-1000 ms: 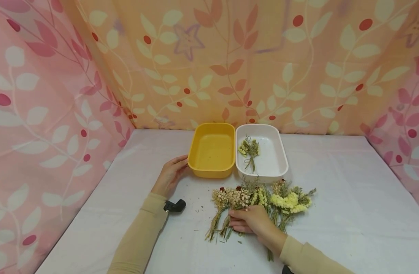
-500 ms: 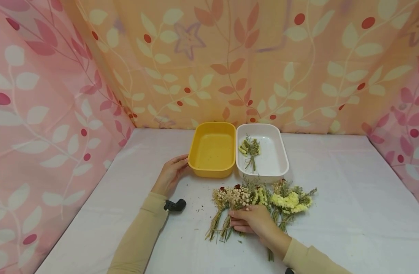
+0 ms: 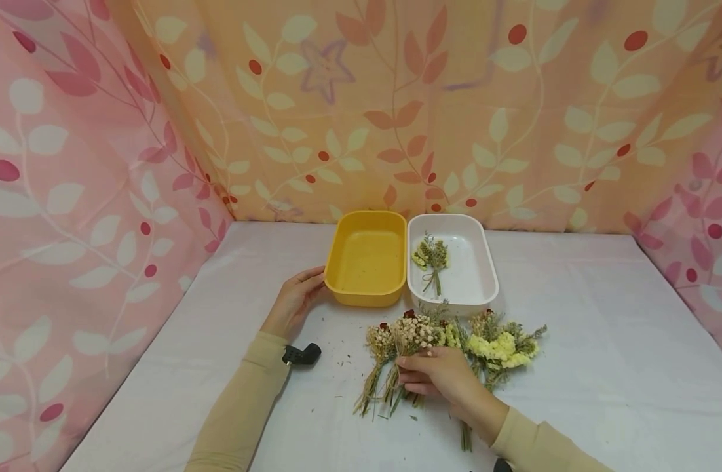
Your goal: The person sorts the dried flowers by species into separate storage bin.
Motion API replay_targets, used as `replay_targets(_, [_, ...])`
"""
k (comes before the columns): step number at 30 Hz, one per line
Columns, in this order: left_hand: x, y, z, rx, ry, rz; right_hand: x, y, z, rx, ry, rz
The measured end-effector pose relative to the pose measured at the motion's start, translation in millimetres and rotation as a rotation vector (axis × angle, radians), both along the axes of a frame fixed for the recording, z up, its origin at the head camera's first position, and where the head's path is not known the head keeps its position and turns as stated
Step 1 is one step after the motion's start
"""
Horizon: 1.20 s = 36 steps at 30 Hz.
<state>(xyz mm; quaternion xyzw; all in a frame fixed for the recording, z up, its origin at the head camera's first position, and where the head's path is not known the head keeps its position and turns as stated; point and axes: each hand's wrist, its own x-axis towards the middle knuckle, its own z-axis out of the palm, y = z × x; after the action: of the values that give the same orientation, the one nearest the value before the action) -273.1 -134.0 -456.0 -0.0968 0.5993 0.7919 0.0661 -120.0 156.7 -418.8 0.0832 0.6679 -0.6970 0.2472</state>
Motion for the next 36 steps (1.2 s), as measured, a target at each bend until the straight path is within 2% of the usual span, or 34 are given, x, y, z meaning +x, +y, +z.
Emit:
replay_targets(13, [1.2,0.6,1.8,-0.001,-0.019,0.009,-6.4,0,10.9,-0.034,0.002,0.012])
replay_targets(24, [1.3,1.0,1.1,0.003,-0.032,0.015,-10.4,0,13.4,-0.046,0.046,0.048])
replay_targets(36, [2.3,2.2,1.7,0.013,-0.013,0.017,-18.2,3,20.1,-0.029,0.073,0.062])
